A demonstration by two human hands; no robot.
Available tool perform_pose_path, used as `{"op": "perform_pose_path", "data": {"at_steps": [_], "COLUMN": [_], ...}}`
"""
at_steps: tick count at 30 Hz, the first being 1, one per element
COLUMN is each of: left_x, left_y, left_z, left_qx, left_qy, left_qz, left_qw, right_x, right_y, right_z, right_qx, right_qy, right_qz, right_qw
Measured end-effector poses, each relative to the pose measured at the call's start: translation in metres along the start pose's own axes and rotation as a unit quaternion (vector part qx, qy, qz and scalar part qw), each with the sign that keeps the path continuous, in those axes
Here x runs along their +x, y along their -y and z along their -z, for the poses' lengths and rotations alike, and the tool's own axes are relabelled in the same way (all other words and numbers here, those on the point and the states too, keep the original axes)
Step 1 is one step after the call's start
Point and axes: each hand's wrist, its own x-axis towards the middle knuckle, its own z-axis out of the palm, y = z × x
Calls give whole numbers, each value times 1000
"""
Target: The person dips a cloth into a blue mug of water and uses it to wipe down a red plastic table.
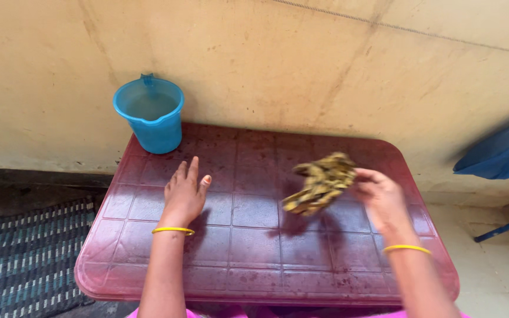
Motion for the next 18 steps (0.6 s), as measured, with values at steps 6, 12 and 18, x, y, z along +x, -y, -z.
{"op": "perform_pose_path", "data": {"at_steps": [6,12,18], "left_x": [-2,-3,-1], "left_y": [0,6,12], "left_z": [-5,4,30], "left_qx": [30,7,-63], "left_qy": [25,-12,-81], "left_qz": [-3,-19,-27], "left_qw": [999,1000,994], "right_x": [35,49,-12], "right_y": [-45,-76,-92], "right_z": [101,-33,-266], "right_qx": [-313,-667,-503], "right_qy": [-120,-36,180], "right_qz": [-22,165,315], "right_qw": [942,726,784]}}
